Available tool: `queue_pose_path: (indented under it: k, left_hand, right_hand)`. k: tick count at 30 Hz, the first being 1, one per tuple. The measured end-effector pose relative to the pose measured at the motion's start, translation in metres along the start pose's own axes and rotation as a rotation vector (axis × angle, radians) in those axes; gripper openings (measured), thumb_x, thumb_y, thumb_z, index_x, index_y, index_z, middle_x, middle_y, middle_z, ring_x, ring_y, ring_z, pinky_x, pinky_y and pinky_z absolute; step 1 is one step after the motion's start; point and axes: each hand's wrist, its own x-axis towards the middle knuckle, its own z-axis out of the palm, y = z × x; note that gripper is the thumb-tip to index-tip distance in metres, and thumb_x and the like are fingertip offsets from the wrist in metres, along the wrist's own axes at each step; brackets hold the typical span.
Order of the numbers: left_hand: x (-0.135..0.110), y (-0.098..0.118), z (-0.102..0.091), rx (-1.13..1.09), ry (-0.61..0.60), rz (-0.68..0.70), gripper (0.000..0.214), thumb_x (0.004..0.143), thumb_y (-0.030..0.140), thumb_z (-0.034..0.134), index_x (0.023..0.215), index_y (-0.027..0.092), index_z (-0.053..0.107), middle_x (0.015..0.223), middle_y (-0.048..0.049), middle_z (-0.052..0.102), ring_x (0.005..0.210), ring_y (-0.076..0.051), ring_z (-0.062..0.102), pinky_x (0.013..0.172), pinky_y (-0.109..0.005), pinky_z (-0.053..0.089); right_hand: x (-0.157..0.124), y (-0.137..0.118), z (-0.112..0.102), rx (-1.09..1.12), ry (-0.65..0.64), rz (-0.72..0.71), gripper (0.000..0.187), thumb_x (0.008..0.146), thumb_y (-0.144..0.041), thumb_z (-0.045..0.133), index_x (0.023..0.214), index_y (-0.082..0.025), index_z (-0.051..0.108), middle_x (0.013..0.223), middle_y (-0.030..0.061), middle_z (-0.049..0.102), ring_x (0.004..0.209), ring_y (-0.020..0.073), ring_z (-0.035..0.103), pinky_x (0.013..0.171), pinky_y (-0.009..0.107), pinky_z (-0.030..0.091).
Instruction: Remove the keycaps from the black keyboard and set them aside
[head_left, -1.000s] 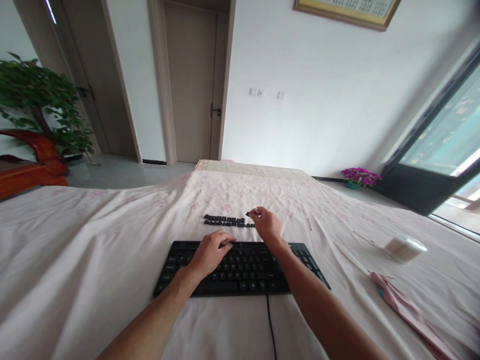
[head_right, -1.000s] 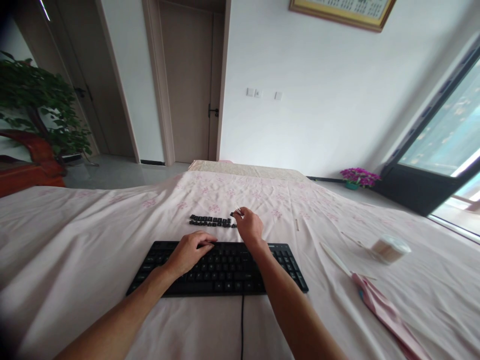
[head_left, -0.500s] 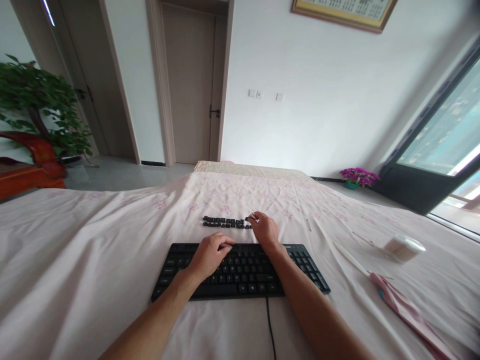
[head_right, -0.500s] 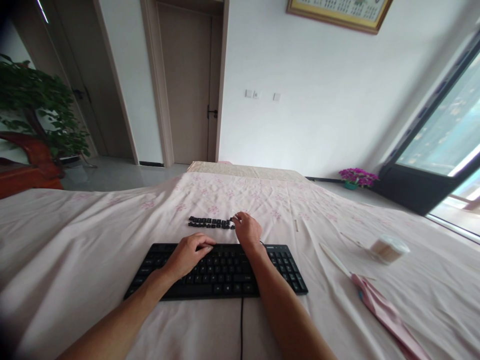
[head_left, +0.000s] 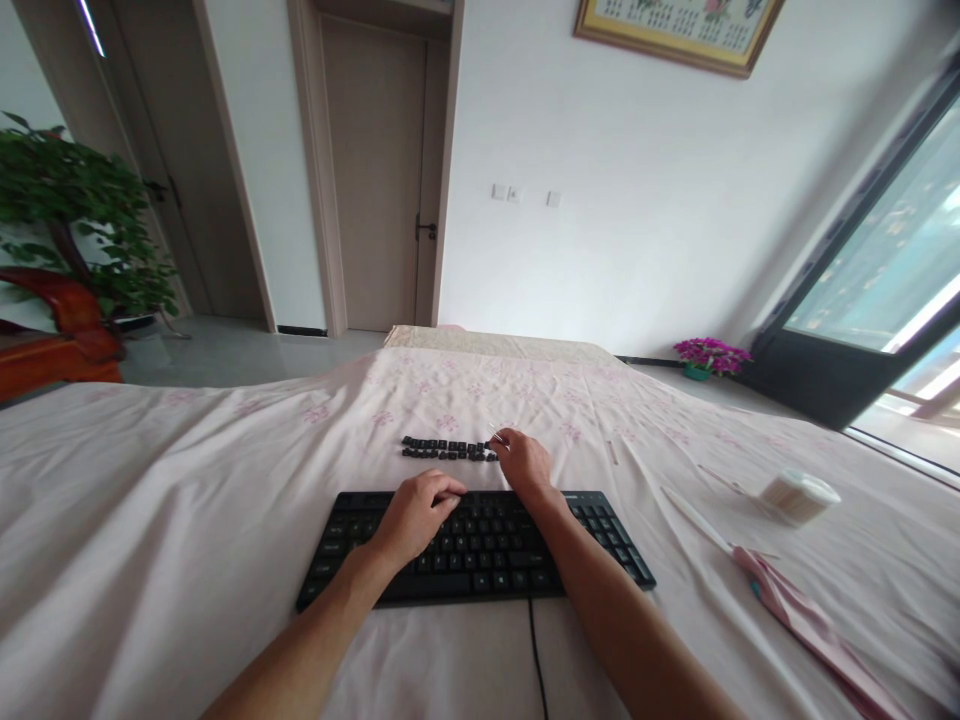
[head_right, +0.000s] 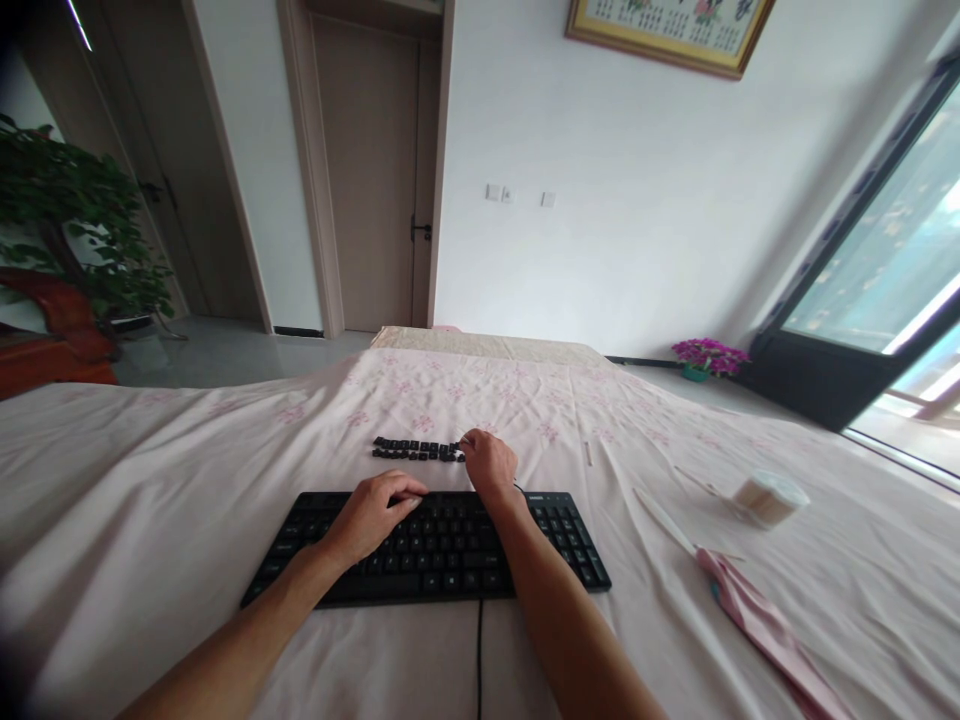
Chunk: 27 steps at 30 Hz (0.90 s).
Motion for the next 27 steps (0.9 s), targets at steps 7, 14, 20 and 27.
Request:
queue_pose_path:
  k: [7,14,20,27]
  left_hand:
    - [0.0001,0.0007,-0.0002,0.017,0.001,0.005,0.022,0.077,0.011,0.054,0.089,0.021,0.070,0.090,-0.0014,0.068,0.081,-0.015,0.064,0.078,-0.025,0.049]
    - [0.0007,-0.0004,0.0008,0.018,-0.002,0.008,0.022,0.077,0.011,0.053,0.088,0.021,0.070,0.090,-0.0008,0.068,0.082,-0.014,0.064,0.078,-0.024,0.049]
    - [-0.0001,-0.0003,0.0011,0.019,-0.004,0.009,0.023,0.077,0.011,0.053,0.088,0.022,0.070,0.090,-0.0006,0.068,0.082,-0.014,0.064,0.078,-0.025,0.049]
    - [0.0001,0.0011,-0.0003,0.013,-0.006,0.009,0.023,0.077,0.012,0.052,0.089,0.021,0.070,0.090,-0.0020,0.068,0.083,-0.015,0.063,0.079,-0.026,0.049]
  right_hand:
    - [0.0032,0.0014,0.0017,-0.024,-0.019,-0.005,0.020,0.085,-0.038,0.051,0.092,-0.030,0.068,0.087,0.0006,0.070,0.083,0.0193,0.062,0.063,0.025,0.034]
    - [0.0073,0.0006,0.0055,-0.062,-0.039,-0.011,0.019,0.084,-0.036,0.051,0.092,-0.030,0.068,0.088,0.0016,0.070,0.082,0.0201,0.062,0.063,0.026,0.034]
    - [0.0086,-0.0003,0.0075,-0.091,-0.051,-0.030,0.021,0.085,-0.036,0.050,0.095,-0.031,0.068,0.091,0.0026,0.070,0.084,0.0205,0.062,0.063,0.026,0.034]
    - [0.0095,-0.0020,0.0070,-0.118,-0.077,-0.027,0.021,0.086,-0.035,0.049,0.096,-0.030,0.067,0.093,0.0038,0.070,0.087,0.0207,0.063,0.065,0.026,0.036]
